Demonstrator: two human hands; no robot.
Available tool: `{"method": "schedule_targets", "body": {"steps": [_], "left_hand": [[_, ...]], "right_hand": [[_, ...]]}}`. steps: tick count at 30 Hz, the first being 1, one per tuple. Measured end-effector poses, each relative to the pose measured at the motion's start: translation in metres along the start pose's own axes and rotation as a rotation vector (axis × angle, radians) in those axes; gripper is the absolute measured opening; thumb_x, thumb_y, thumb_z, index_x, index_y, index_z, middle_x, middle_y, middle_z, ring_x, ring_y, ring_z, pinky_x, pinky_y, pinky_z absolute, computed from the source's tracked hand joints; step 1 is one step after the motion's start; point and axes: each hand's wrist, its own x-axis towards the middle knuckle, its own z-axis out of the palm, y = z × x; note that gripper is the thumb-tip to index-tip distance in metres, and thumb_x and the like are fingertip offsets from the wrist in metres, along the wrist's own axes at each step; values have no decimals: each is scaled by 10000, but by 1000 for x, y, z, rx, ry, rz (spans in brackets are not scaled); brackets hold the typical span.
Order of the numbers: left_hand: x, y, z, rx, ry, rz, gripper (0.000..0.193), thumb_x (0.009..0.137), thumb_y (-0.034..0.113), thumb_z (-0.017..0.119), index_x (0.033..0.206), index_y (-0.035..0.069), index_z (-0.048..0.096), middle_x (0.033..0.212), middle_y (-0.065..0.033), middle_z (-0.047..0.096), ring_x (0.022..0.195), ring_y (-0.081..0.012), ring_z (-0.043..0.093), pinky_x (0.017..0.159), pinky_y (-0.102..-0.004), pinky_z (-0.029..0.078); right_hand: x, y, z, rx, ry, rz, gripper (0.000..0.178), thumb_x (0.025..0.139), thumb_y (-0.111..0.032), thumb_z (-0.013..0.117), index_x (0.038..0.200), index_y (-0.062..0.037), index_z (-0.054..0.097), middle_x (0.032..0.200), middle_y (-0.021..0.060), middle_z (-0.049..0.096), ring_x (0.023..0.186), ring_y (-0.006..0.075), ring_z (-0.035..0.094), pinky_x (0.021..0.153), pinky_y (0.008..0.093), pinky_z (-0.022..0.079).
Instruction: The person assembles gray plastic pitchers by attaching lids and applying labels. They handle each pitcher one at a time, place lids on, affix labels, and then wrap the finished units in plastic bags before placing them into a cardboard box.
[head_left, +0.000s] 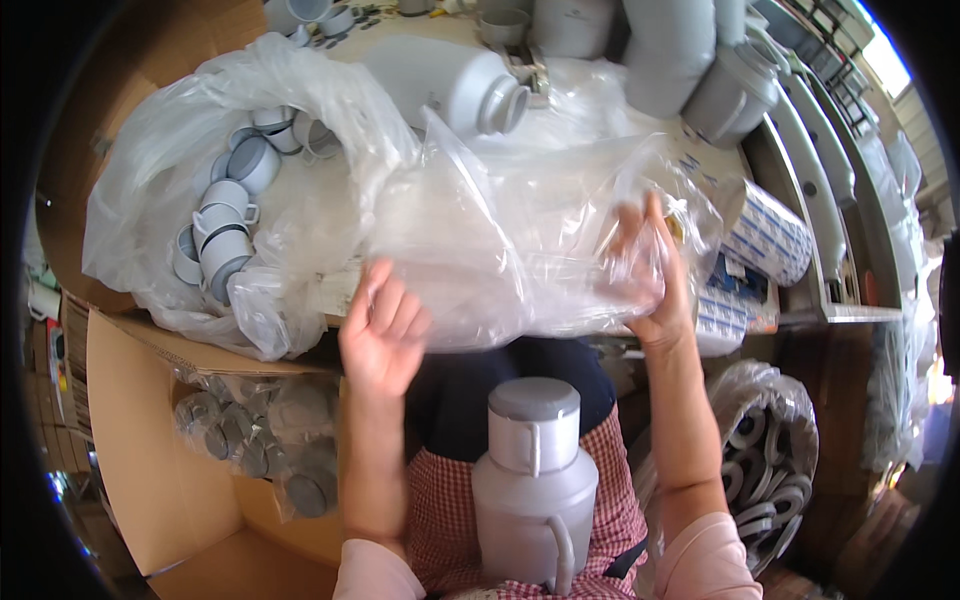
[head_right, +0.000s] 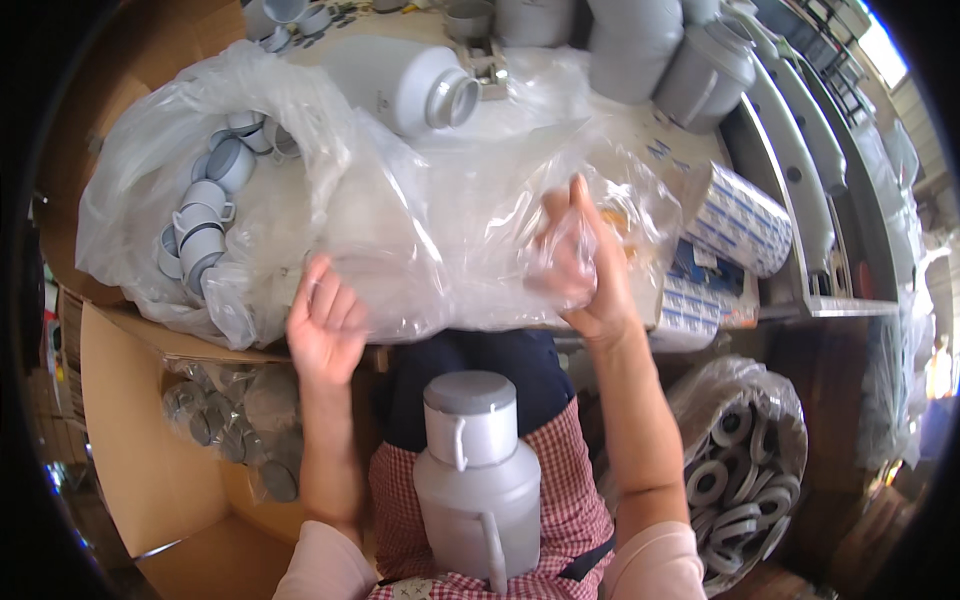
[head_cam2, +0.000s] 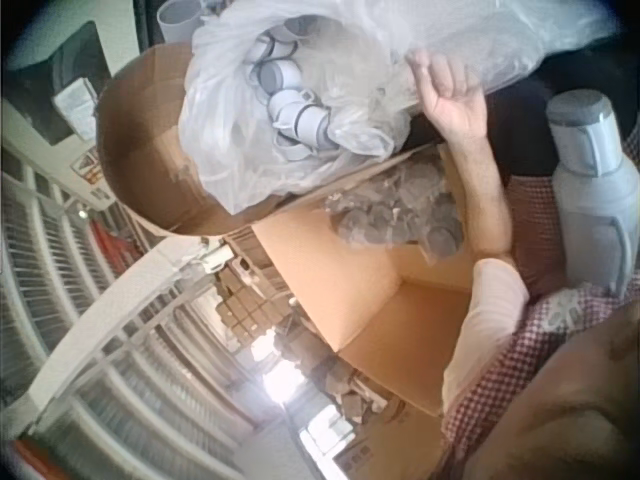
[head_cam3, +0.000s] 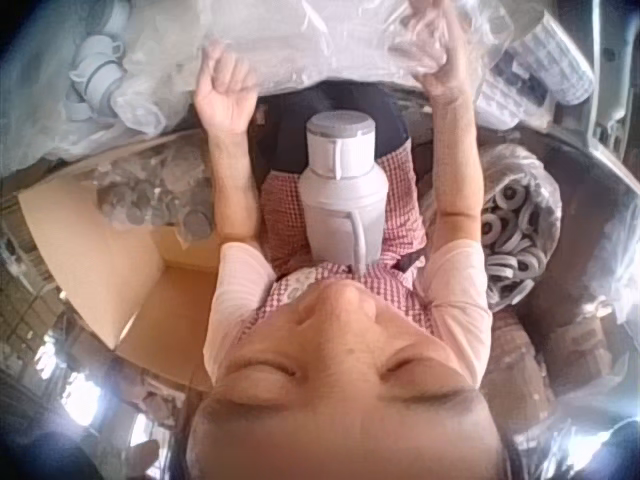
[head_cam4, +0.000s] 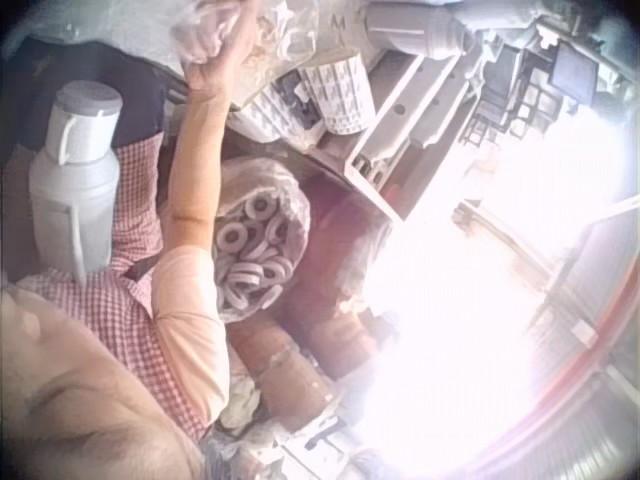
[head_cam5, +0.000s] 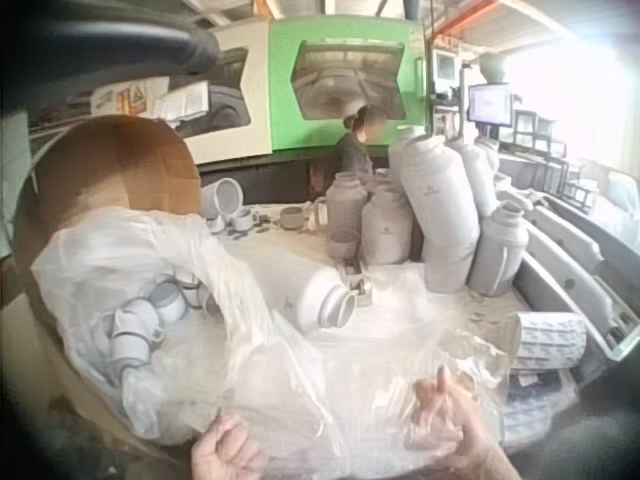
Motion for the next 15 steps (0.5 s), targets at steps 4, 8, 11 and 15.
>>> {"method": "schedule_targets", "body": {"steps": [4, 8, 11, 15], "left_hand": [[-69, -21, 3, 1469, 509, 161, 247, 1130, 189, 497, 925, 69, 563, 676, 28, 519, 585, -71, 453, 572, -239, 393], [-151, -4, 67, 678, -6, -192, 136, 1044, 122, 661, 1038, -12, 676, 817, -91, 724, 800, -166, 719, 745, -285, 573], [-179, 2, 75, 1031, -420, -473, 140, 991, 89, 713, 1067, -18, 761, 938, -135, 783, 898, -228, 762, 792, -339, 596], [-216, 1, 67, 1074, -602, -634, 166, 988, 117, 717, 1112, 38, 794, 1008, -106, 801, 895, -232, 766, 798, -338, 589]], "right_hand": [[-74, 11, 19, -1644, 63, 270, 358, 989, -356, 746, 941, -7, 688, 794, 42, 649, 639, 102, 549, 567, 280, 456], [-167, 32, 67, -648, 72, 34, 314, 890, -240, 879, 890, 24, 709, 801, 67, 707, 725, 145, 617, 649, 313, 484], [-206, 41, 76, -736, -234, 309, 189, 895, -124, 857, 940, 36, 766, 879, 108, 747, 813, 200, 669, 742, 345, 492], [-253, 63, 92, -567, -282, 152, 123, 958, -63, 769, 1024, 40, 789, 968, 168, 775, 886, 227, 716, 769, 353, 519]]}}
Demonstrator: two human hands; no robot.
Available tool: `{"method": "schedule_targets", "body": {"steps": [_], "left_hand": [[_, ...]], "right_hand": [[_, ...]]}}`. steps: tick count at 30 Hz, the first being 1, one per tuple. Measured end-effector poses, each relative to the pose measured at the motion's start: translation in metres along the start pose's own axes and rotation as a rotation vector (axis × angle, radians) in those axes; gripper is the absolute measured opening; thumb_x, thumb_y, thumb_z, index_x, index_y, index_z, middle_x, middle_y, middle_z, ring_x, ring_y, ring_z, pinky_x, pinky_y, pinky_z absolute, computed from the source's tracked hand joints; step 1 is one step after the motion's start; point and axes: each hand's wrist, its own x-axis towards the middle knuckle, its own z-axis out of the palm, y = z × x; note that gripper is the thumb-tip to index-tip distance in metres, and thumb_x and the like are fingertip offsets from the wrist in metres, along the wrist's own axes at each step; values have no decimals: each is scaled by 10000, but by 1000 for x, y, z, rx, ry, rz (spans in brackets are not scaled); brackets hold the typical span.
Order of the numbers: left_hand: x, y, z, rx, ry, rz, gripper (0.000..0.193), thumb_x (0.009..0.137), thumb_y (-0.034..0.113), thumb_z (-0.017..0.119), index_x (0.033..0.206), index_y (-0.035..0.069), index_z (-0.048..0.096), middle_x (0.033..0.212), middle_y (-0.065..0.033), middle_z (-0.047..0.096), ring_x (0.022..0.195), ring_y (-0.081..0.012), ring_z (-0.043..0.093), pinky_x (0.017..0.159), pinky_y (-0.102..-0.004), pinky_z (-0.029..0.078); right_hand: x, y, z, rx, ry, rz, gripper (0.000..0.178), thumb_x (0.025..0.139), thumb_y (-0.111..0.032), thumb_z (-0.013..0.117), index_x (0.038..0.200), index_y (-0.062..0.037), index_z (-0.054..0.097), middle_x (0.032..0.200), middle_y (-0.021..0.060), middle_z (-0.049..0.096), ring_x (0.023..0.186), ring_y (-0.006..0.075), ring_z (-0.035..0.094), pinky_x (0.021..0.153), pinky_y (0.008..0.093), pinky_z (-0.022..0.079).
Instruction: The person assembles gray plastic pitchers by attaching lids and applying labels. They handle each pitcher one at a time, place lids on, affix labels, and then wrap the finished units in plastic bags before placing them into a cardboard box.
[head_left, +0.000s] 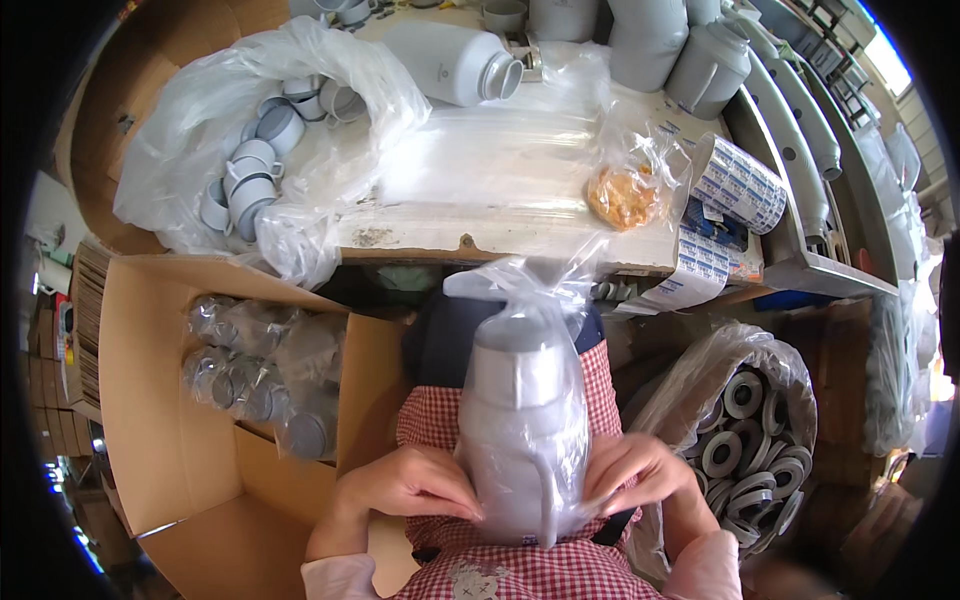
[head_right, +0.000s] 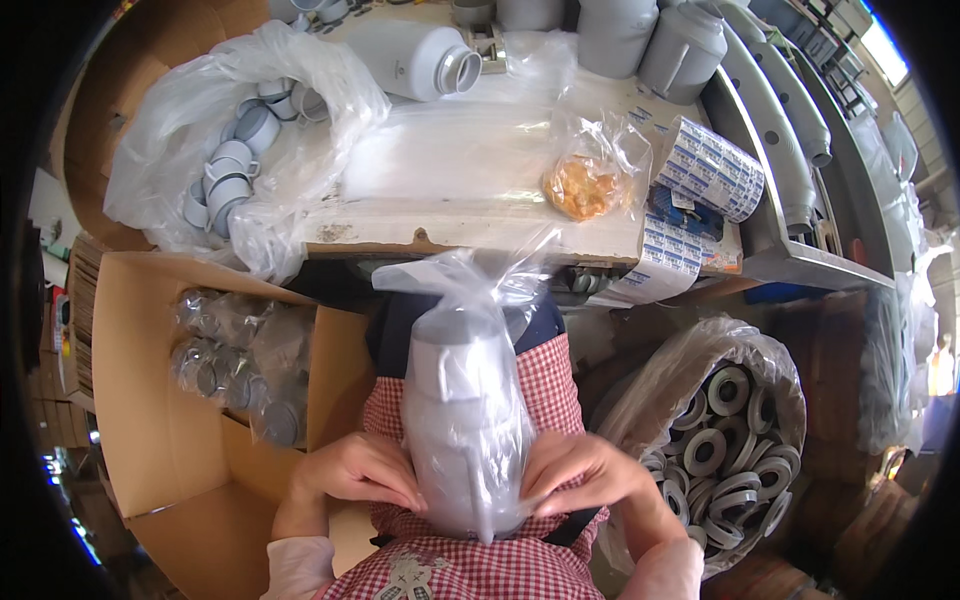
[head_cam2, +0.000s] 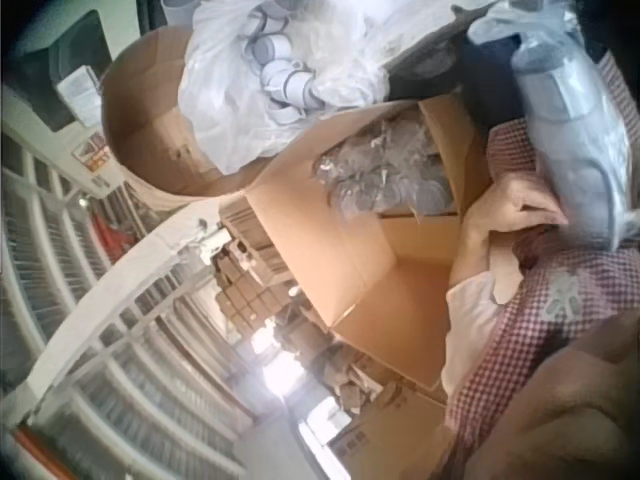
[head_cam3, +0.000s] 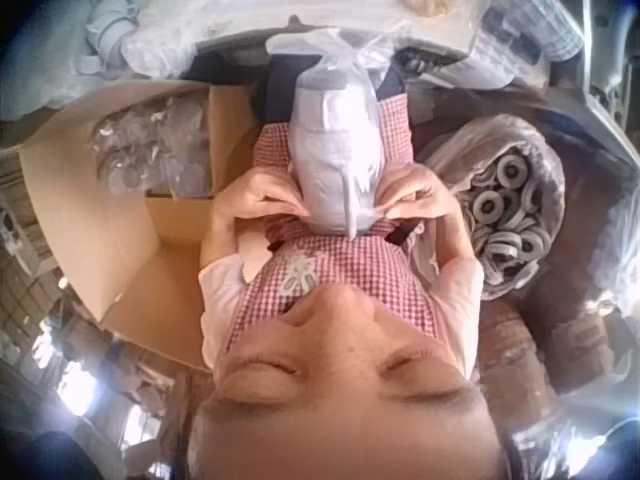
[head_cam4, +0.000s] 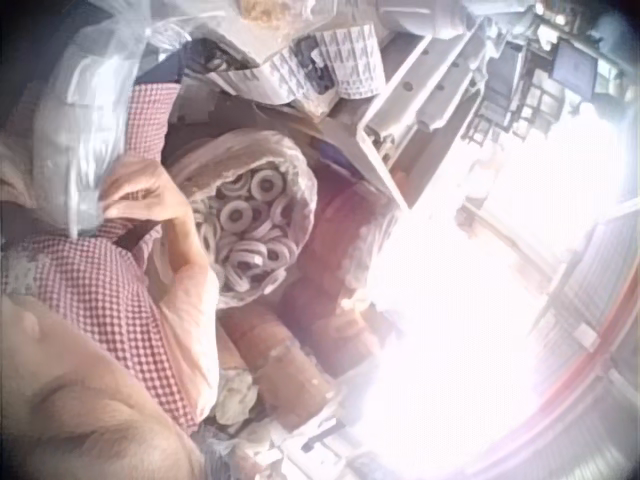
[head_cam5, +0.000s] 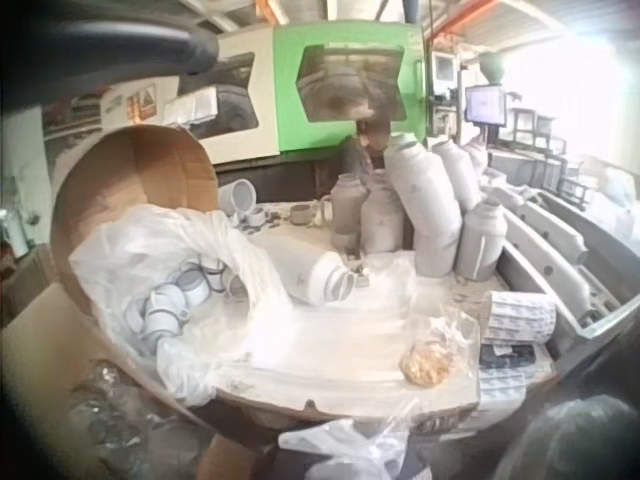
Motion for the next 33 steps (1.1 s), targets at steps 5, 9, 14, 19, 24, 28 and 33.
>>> {"method": "schedule_targets", "body": {"steps": [5, 9, 14, 19, 24, 28, 33], "left_hand": [[0, 33, 18, 95, -562, -400, 248, 1017, 160, 693, 1245, 92, 763, 1130, -88, 790, 987, -226, 762, 865, -358, 604], [62, 81, 13, 576, 103, 427, 332, 884, 104, 758, 1213, 57, 762, 1222, -97, 762, 1212, -268, 695, 1103, -409, 533], [100, 81, 3, 806, -273, 220, 272, 812, 175, 795, 1065, 84, 760, 903, -68, 646, 999, -265, 658, 865, -459, 508], [-48, 107, -18, 922, 271, 57, 326, 915, 237, 779, 1219, 123, 769, 823, -44, 639, 877, -204, 645, 816, -352, 472], [-246, 130, -21, 210, 1550, -735, 272, 1025, 179, 690, 1215, -5, 750, 1097, -57, 772, 925, -120, 700, 832, -325, 576], [-371, 18, -9, 287, 1542, -1131, 305, 1002, 277, 724, 1145, 11, 771, 913, -28, 760, 744, -125, 660, 715, -347, 563], [-397, -205, 12, -17, 1274, -1250, 324, 978, 320, 731, 1036, 4, 769, 902, -149, 768, 809, -250, 703, 742, -417, 555]], "right_hand": [[-60, -3, 64, -126, -21, 501, 163, 963, -71, 769, 1101, 14, 784, 1012, 113, 790, 915, 223, 736, 833, 314, 565], [-86, -15, 74, -418, -169, 717, 169, 975, -132, 729, 1096, -27, 784, 1008, 108, 788, 942, 192, 739, 828, 321, 575], [-102, -30, 61, -246, 58, 951, 102, 987, -104, 728, 945, -11, 740, 817, 4, 676, 730, 103, 598, 646, 259, 467], [-97, -5, 23, 73, 803, 599, 160, 977, -82, 750, 1114, -2, 729, 978, 68, 725, 870, 125, 646, 753, 273, 526], [-59, 31, -23, 103, 825, 491, 224, 1080, -206, 585, 1082, 13, 631, 919, 109, 709, 831, 182, 677, 796, 297, 532], [-24, 33, -33, 46, 793, 564, 193, 1072, -182, 596, 1058, 2, 649, 896, 83, 702, 824, 160, 667, 784, 285, 527], [-10, 19, -24, -124, 845, 780, 170, 1063, -173, 629, 1051, -11, 680, 916, 39, 700, 840, 126, 650, 782, 275, 520]]}}
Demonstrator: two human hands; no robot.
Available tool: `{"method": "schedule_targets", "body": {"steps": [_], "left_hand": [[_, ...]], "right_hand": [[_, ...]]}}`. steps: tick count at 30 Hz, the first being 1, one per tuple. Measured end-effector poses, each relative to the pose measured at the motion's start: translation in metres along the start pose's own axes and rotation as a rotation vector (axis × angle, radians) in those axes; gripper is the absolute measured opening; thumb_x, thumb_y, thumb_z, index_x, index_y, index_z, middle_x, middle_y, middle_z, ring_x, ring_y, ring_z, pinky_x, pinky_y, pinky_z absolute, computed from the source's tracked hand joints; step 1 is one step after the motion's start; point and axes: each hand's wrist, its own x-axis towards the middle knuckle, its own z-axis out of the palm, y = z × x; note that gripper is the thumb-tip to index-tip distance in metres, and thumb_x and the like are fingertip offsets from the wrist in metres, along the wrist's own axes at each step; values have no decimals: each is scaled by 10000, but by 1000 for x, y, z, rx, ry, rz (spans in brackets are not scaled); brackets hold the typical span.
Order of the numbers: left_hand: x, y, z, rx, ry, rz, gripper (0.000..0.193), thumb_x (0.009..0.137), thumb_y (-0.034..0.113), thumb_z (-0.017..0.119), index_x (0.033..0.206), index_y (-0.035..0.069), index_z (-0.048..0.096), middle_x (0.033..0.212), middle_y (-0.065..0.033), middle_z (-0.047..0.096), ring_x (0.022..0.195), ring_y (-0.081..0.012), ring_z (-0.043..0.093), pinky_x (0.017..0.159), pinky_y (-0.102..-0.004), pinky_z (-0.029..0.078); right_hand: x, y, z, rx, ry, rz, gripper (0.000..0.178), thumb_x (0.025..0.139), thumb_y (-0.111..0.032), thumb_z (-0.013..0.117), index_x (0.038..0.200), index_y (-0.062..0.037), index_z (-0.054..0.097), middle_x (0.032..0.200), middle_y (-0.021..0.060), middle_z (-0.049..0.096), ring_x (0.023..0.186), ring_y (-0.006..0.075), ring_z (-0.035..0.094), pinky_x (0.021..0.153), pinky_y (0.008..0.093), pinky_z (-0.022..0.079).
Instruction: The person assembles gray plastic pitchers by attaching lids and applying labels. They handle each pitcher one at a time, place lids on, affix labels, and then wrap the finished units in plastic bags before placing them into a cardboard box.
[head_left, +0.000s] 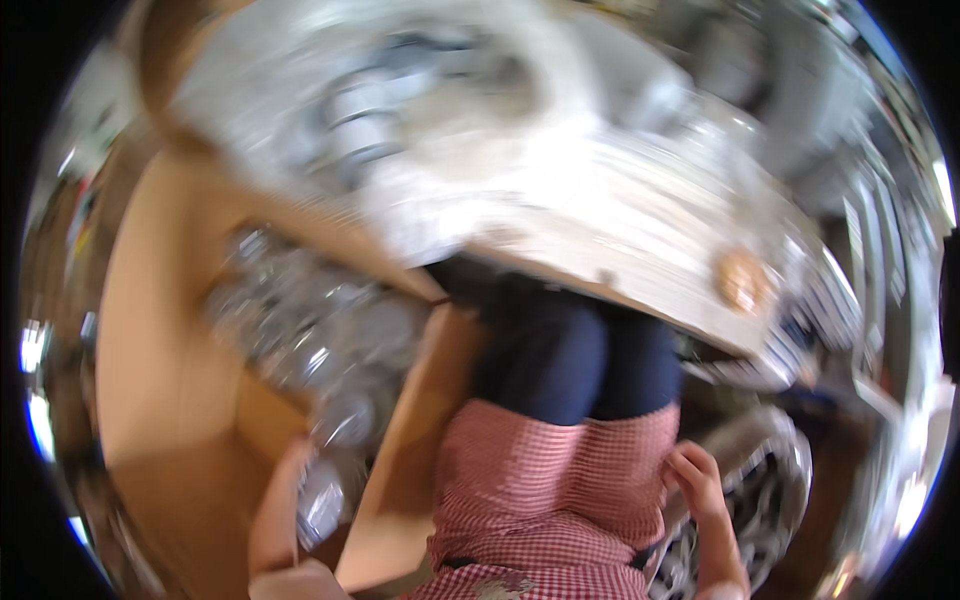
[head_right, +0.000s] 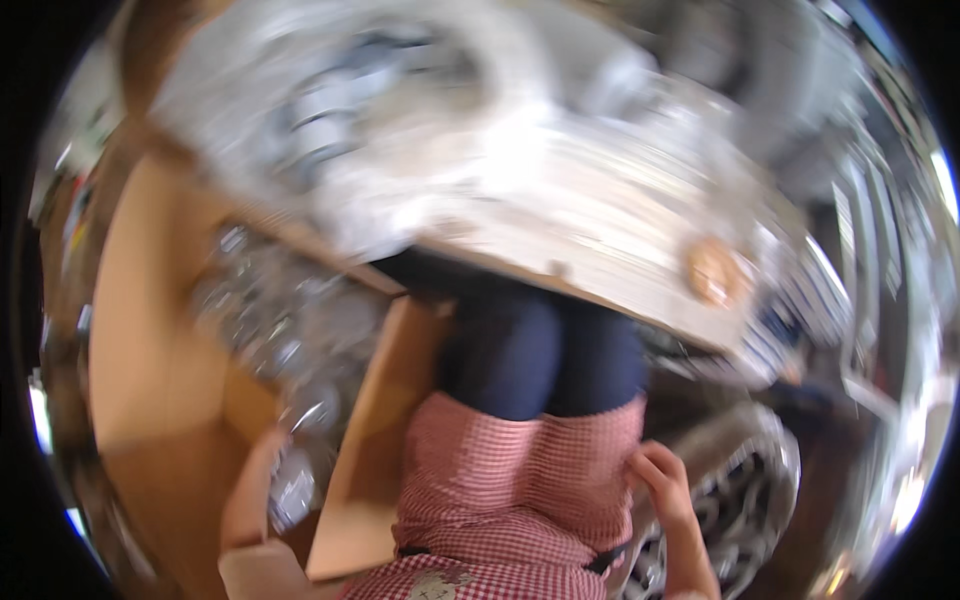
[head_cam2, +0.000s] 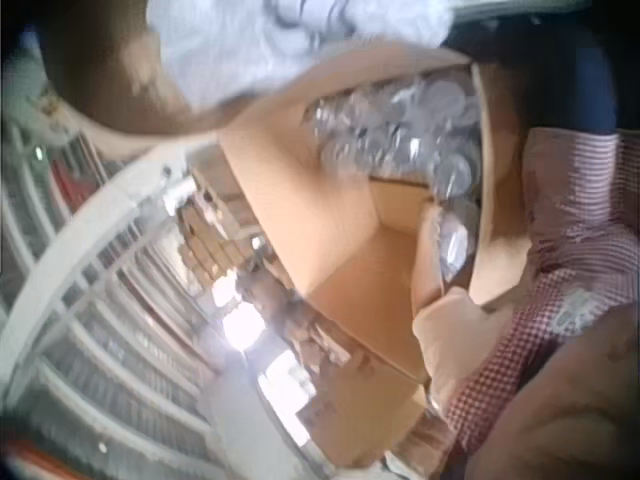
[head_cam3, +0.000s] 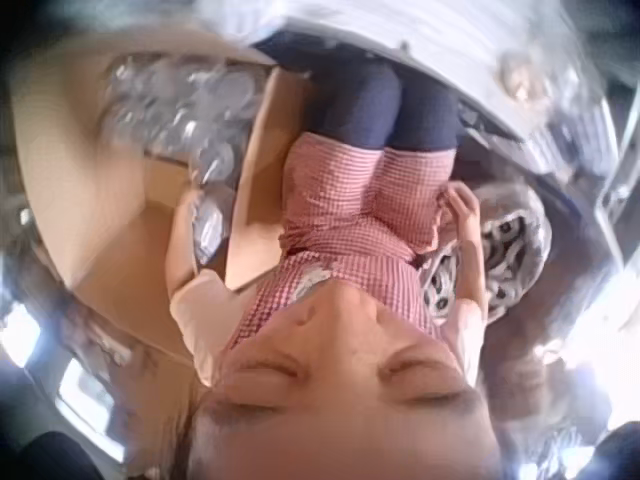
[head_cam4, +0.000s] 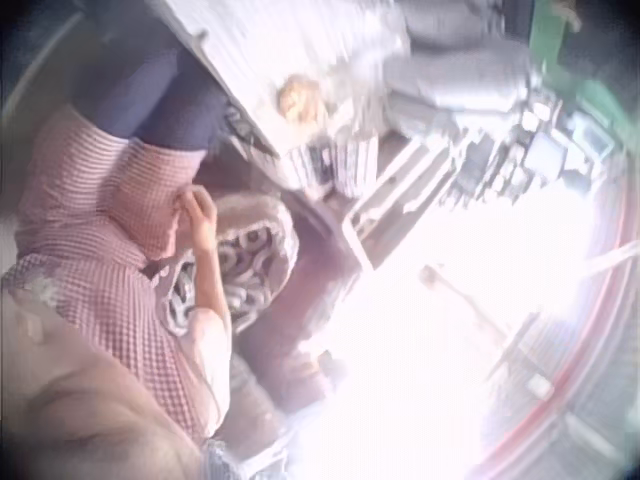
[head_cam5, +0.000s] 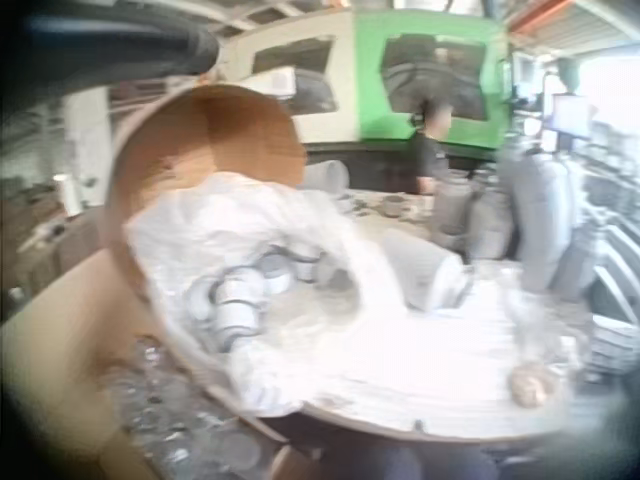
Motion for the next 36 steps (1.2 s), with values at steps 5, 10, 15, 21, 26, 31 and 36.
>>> {"method": "schedule_targets", "body": {"steps": [5, 10, 15, 21, 26, 31, 36], "left_hand": [[57, 35, 60, 50, -35, -107, 316, 995, 310, 707, 1054, 4, 763, 918, -144, 765, 816, -246, 702, 747, -409, 556], [46, 93, 44, 160, 64, -98, 310, 1011, 299, 684, 1071, 3, 756, 935, -140, 761, 822, -242, 700, 753, -400, 558], [16, 138, 23, 274, 157, -72, 305, 1028, 288, 660, 1088, 3, 750, 951, -135, 758, 829, -239, 699, 758, -392, 559], [-28, 178, -16, 404, 241, -11, 300, 1048, 275, 632, 1109, 3, 743, 970, -130, 754, 837, -234, 698, 764, -383, 561], [-72, 220, -40, 487, 297, 134, 297, 1065, 264, 608, 1126, 2, 736, 987, -126, 751, 843, -230, 697, 769, -375, 563], [-144, 311, 13, 462, 453, 509, 296, 1082, 253, 585, 1144, 2, 730, 1003, -121, 748, 850, -226, 696, 774, -367, 564], [-208, 386, 94, 492, 646, 1376, 143, 1017, 22, 603, 1080, 9, 731, 840, -99, 687, 830, -304, 628, 814, -420, 495]], "right_hand": [[-13, 2, -14, -26, -38, -31, 237, 1076, -207, 641, 1186, -6, 704, 1019, 33, 729, 962, 111, 676, 883, 281, 545], [-15, -23, -46, -144, 308, -196, 171, 1057, -146, 659, 1150, -13, 714, 1024, 29, 726, 964, 107, 677, 860, 286, 564], [5, -120, -227, -541, 1265, -793, 147, 995, -83, 703, 1111, 8, 701, 1009, 95, 721, 887, 186, 660, 829, 316, 534], [60, -161, -443, -1120, 1149, -110, 1243, 693, -525, 933, 1585, 70, 302, 1420, 356, 580, 1351, 449, 575, 1131, 450, 455], [37, -173, -411, -974, 1301, -473, 976, 700, -389, 947, 1499, -37, 511, 1334, 257, 665, 1275, 342, 634, 1090, 408, 483], [-71, -172, -313, -1112, 1459, -1055, 596, 818, -125, 857, 1371, -182, 640, 1303, 134, 620, 1155, 291, 656, 980, 417, 560], [-135, -148, -250, -1342, 1438, -756, 584, 794, -50, 844, 1332, -168, 650, 1328, 115, 616, 1224, 324, 624, 1037, 436, 528]]}}
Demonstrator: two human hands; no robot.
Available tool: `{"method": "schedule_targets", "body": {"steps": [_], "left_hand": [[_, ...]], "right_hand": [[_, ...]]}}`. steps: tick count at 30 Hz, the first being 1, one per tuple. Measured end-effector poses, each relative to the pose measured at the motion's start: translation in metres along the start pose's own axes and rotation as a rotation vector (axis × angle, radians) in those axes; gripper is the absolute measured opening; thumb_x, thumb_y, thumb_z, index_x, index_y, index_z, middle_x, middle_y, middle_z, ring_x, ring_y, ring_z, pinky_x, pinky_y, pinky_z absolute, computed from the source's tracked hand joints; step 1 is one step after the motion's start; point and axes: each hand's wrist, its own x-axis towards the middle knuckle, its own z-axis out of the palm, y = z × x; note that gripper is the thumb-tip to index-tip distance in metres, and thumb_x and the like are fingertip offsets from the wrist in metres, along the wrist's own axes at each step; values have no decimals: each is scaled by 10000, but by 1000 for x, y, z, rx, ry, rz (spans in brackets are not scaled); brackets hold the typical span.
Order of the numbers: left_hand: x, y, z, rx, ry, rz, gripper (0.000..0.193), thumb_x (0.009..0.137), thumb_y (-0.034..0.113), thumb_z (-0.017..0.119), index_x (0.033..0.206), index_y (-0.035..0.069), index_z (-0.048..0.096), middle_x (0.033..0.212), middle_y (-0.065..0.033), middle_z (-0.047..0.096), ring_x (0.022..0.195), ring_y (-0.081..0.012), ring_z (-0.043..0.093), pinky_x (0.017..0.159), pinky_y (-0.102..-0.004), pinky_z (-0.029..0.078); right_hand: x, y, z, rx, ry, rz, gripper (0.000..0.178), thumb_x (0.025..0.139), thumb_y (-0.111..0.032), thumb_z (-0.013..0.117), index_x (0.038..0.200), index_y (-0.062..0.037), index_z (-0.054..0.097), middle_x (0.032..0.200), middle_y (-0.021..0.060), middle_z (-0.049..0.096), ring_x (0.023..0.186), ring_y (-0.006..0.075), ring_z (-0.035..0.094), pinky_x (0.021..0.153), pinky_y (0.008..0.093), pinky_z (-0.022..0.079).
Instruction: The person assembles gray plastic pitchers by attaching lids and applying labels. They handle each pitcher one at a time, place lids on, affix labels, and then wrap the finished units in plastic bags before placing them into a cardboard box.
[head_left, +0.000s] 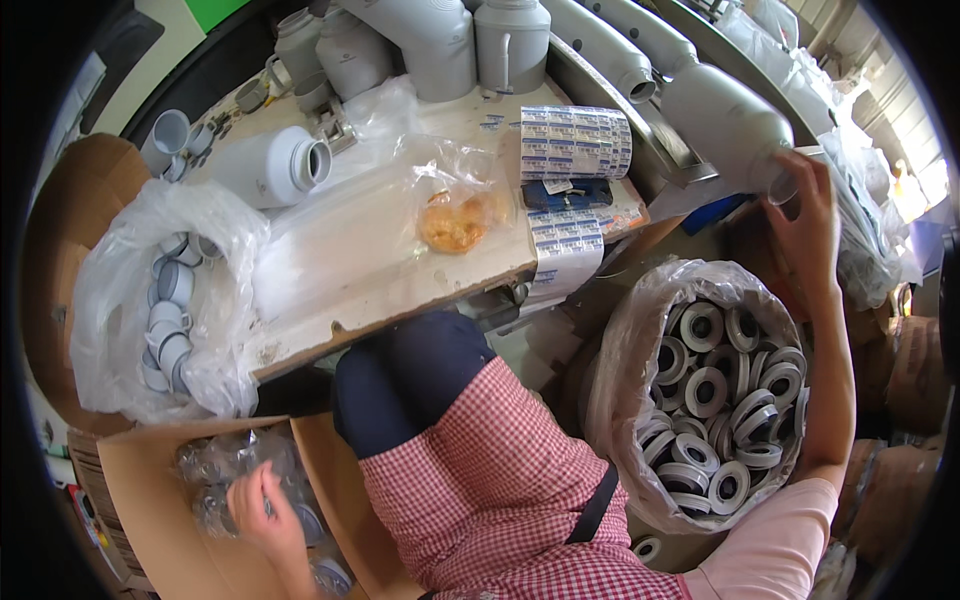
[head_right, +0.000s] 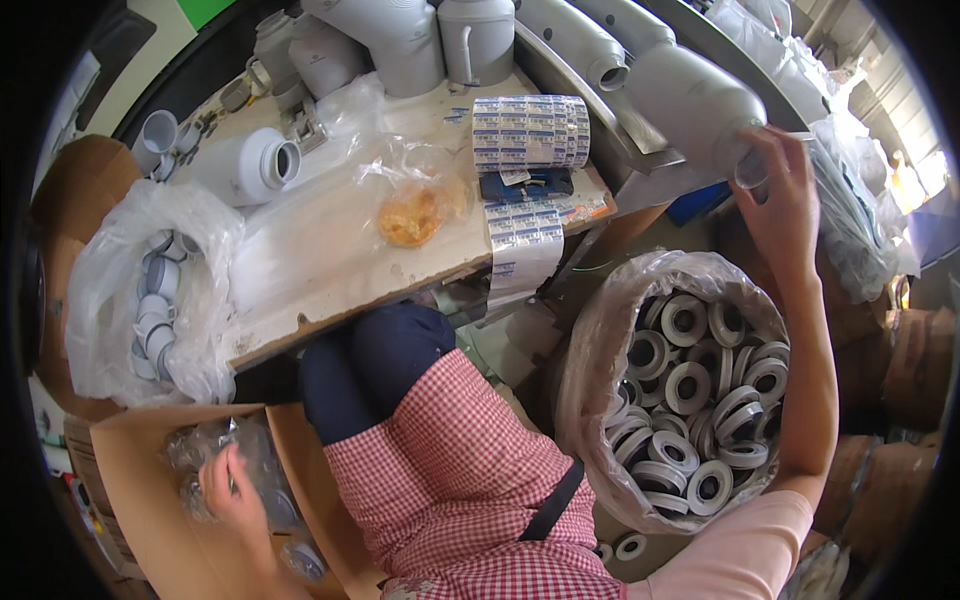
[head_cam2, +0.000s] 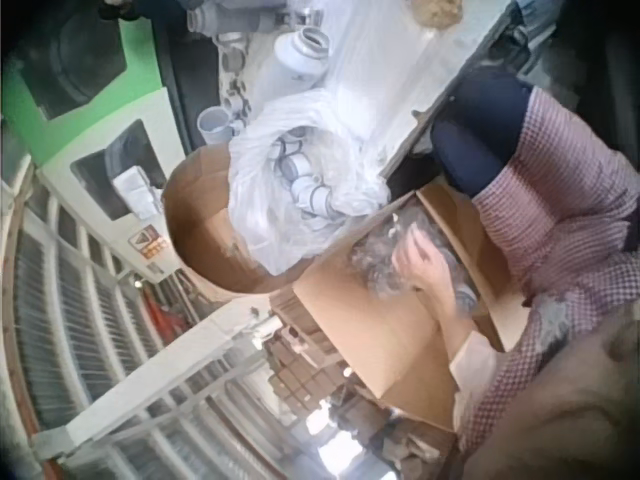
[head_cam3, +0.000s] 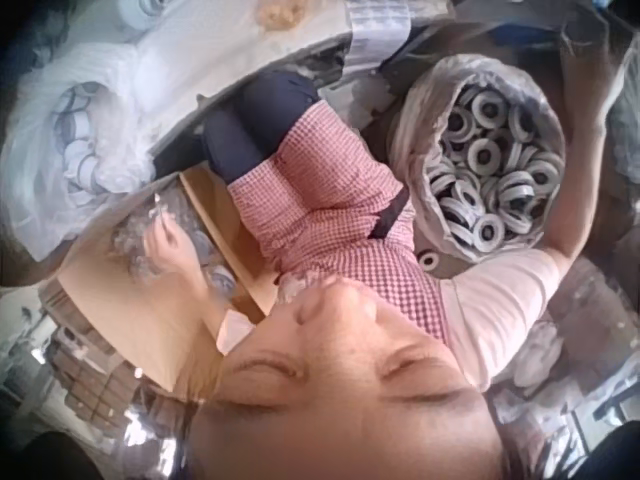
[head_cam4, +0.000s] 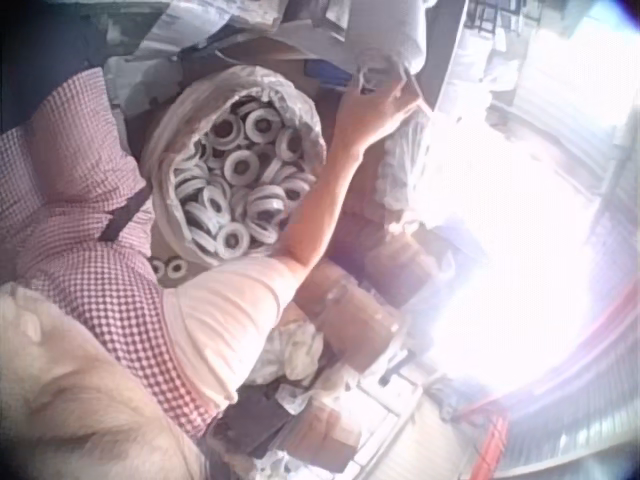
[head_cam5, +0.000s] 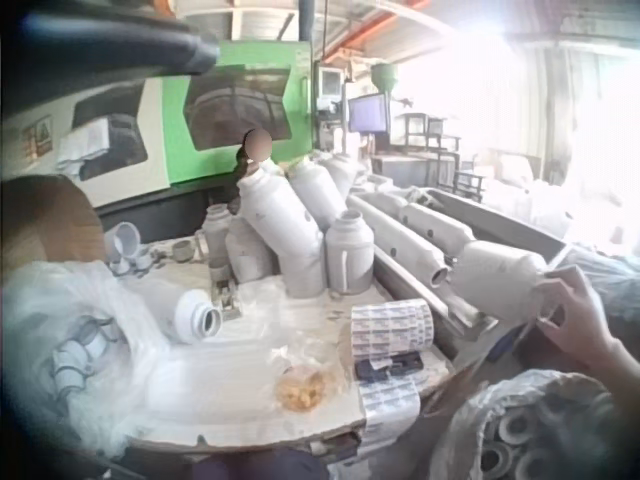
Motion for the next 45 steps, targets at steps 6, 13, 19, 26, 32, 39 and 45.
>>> {"method": "schedule_targets", "body": {"steps": [6, 13, 19, 26, 32, 39, 45], "left_hand": [[52, 103, 18, -629, 27, 106, 224, 1045, 1, 563, 1214, -36, 706, 1084, -155, 749, 1033, -279, 715, 926, -379, 563], [72, 148, 52, -1208, 148, -377, 747, 1151, 542, 247, 928, -36, 665, 950, -114, 691, 921, -194, 615, 870, -315, 471], [50, 100, 63, -1116, -82, -220, 536, 1097, 273, 512, 635, 21, 406, 614, -15, 481, 594, -102, 412, 549, -311, 317], [48, 111, 85, -992, -291, -98, 435, 1014, 186, 575, 652, -9, 430, 600, -91, 417, 541, -231, 423, 555, -380, 322], [51, 110, 89, -927, -310, -87, 477, 1037, 227, 537, 631, -4, 441, 602, -102, 441, 553, -242, 447, 561, -384, 360], [41, 124, 97, -1032, 38, -420, 489, 1176, 314, 280, 770, 90, 435, 703, -28, 411, 718, -188, 433, 947, -424, 455], [26, 95, 81, -1293, -225, -325, 331, 1023, 349, 556, 870, 57, 528, 833, -47, 497, 828, -177, 492, 1179, -516, 355]], "right_hand": [[-97, -69, -50, 838, 155, 392, 602, 829, -74, 845, 1364, -87, 569, 1326, 95, 611, 1207, 262, 628, 1000, 433, 540], [-214, -217, -12, 2046, -1235, 852, 525, 1005, -336, 726, 1448, -152, 512, 1334, 105, 587, 1245, 277, 612, 976, 527, 583], [-178, -179, 123, 671, -308, -151, 451, 1019, -214, 643, 1431, -38, 596, 1564, 142, 519, 1382, 309, 562, 1171, 475, 433], [-127, -164, 202, 556, -126, -271, 641, 929, -161, 725, 1537, -100, 531, 1625, 93, 478, 1535, 273, 410, 1281, 497, 260], [-91, -158, 204, 744, -76, -101, 357, 734, -132, 874, 1077, -108, 781, 1147, 28, 735, 1102, 267, 635, 1019, 450, 480], [-89, -146, 193, 839, -160, 99, 216, 801, -115, 868, 985, -112, 755, 889, -12, 747, 1009, 212, 660, 1162, 450, 359], [-103, -156, 187, 1003, -115, 239, 183, 830, -79, 844, 982, -95, 743, 1047, 37, 777, 1085, 219, 677, 1232, 516, 294]]}}
